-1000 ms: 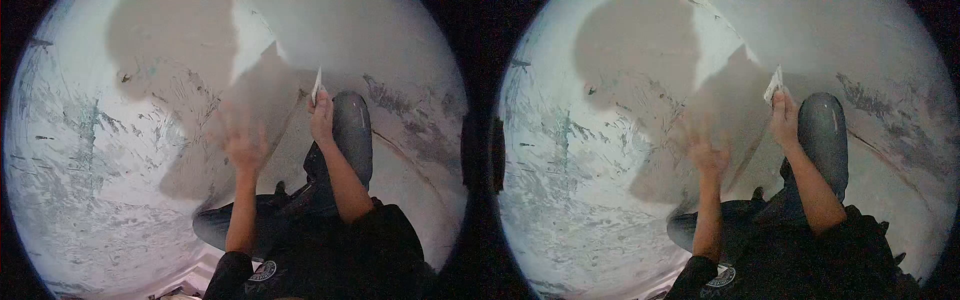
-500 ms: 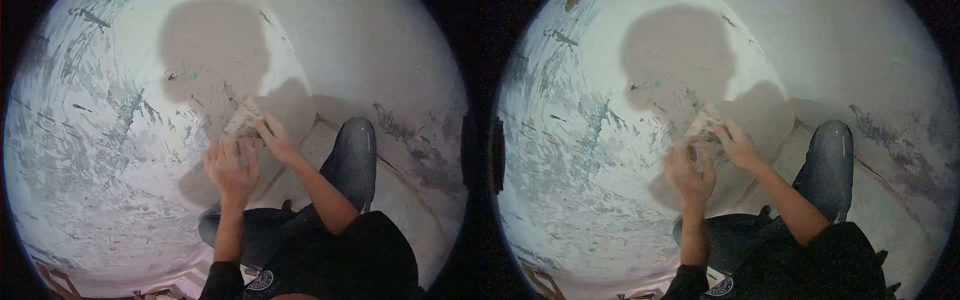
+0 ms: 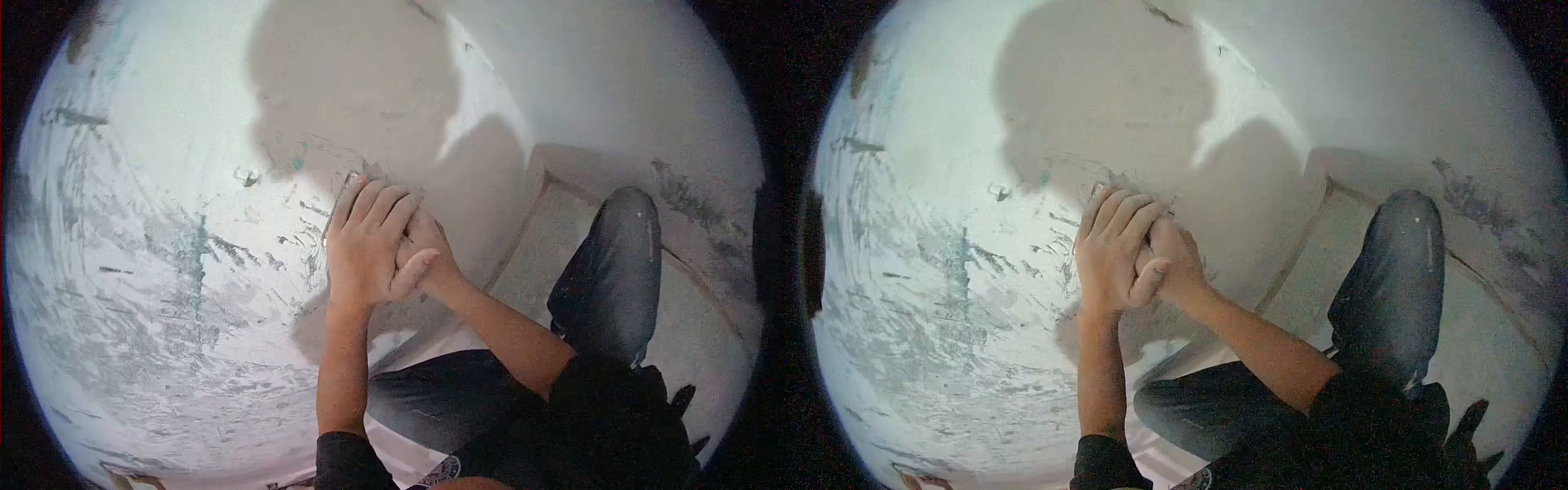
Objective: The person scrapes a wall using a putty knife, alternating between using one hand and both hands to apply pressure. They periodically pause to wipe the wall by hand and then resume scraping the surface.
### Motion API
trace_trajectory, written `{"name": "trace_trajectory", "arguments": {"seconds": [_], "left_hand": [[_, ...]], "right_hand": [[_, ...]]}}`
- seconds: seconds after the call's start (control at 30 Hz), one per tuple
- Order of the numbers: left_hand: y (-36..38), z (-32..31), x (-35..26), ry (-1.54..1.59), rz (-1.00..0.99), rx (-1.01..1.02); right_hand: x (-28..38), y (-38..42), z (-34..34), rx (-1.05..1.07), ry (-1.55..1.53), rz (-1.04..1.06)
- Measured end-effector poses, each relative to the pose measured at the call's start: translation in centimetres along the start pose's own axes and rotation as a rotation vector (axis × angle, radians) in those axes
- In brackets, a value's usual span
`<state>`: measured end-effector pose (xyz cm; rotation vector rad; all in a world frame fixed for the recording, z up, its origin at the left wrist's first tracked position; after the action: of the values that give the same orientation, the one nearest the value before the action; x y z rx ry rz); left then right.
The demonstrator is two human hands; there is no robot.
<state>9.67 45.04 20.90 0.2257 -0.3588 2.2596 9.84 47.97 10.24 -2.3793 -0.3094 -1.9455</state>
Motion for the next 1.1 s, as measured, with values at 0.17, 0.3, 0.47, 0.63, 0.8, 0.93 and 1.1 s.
{"name": "trace_trajectory", "arguments": {"seconds": [0.17, 0.3, 0.47, 0.63, 0.8, 0.93, 1.1], "left_hand": [[0.3, -1.0, 1.1, 0.022, 0.008, 0.056], [0.3, -0.5, 1.8, 0.009, 0.021, 0.058], [-0.5, -0.8, 1.7, -0.009, 0.029, 0.042], [-1.3, -1.1, 2.5, 0.005, 0.042, 0.061], [-0.6, -3.2, 1.3, 0.024, 0.055, 0.070], [-1.4, -2.8, 1.4, -0.020, 0.054, 0.153], [-1.6, -3.1, 1.4, 0.019, -0.017, 0.079]], "right_hand": [[-0.9, -0.2, -1.7, 0.091, -0.051, -0.064], [-1.2, 0.2, -2.1, 0.287, -0.084, -0.144], [2.7, 0.2, 0.0, -0.008, -0.005, 0.318], [-0.5, -1.2, -0.2, 0.096, -0.118, -0.081], [-0.6, -0.4, -1.5, 0.189, 0.093, 0.137], [-0.9, 1.3, -1.1, 0.184, 0.121, 0.264], [-1.8, -0.5, -2.1, 0.026, 0.041, 0.290]]}}
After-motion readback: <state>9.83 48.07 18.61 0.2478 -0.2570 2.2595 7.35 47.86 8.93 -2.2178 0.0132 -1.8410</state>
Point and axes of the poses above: each hand's wrist, its own y-axis away from the middle knuckle, its own z-axis out of the back of the hand, x = y × z, the point moved 10 cm from there along -y, towards the middle knuckle, and after that the axes turned 13 degrees about -z, right-handed, at the moved point
